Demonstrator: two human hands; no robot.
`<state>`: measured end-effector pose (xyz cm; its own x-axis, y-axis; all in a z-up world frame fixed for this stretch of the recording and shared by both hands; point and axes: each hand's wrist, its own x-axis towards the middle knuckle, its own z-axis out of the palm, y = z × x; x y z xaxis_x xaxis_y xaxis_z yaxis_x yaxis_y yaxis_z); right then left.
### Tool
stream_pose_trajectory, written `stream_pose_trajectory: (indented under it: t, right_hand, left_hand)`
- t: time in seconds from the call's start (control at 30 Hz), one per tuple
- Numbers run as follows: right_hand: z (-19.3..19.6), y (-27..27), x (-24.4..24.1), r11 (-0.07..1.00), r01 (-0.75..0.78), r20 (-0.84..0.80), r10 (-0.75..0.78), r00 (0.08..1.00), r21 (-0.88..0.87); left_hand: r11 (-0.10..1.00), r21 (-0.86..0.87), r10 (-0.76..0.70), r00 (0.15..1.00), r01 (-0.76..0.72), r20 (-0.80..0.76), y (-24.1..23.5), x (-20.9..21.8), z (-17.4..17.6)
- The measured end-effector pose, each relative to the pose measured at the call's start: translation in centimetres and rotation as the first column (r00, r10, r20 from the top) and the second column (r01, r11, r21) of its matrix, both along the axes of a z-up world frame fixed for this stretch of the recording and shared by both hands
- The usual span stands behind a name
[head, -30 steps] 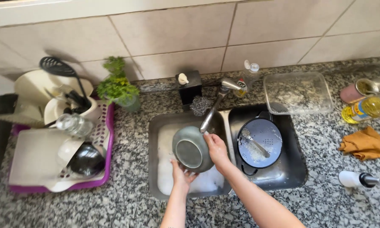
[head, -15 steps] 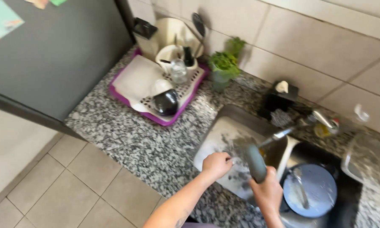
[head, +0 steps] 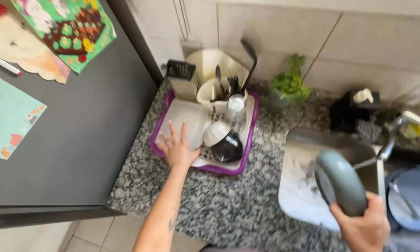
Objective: The person washes a variety of kitchen items in a double-basin sink using a sponge and running water. They scrub and rinse a white plate, a small bowl, a clear plastic container, a small pot, and a blue colander, placing each item into a purple dish rack after cleaning.
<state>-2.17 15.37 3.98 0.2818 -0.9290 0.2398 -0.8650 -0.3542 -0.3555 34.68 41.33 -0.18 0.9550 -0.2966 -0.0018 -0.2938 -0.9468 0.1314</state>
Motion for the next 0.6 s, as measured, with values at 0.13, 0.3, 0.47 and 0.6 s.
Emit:
stream_pose_trajectory:
  t: [0.13, 0.3, 0.47, 0.6]
  right_hand:
    - [6.7, 3.8, 7.4, 0.983, -0.099, 0.293, 0.05, 0.955, 0.156]
    - [8.7, 9.1, 17.6, 0.908, -0.334, 0.518, 0.164, 0.84, 0.254]
    - [7.2, 16.2, 30.2, 0.604, -0.534, 0.777, -0.247, 0.58, 0.591]
    - [5.1, 18.5, 36.8, 0.577, -0.413, 0.643, -0.273, 0.716, 0.705]
  left_hand:
    - [0.992, -0.042, -0.12, 0.991, 0.123, 0.061, 0.0, 3.5, 1.5]
    - [0.928, -0.359, -0.118, 0.993, 0.101, -0.026, 3.8, 5.6, 3.7]
    - [0.825, -0.549, 0.005, 0.974, -0.133, -0.229, 5.4, 6.5, 6.2]
    - [0.812, -0.568, -0.014, 0.967, -0.138, -0.254, 5.6, 6.3, 7.1]
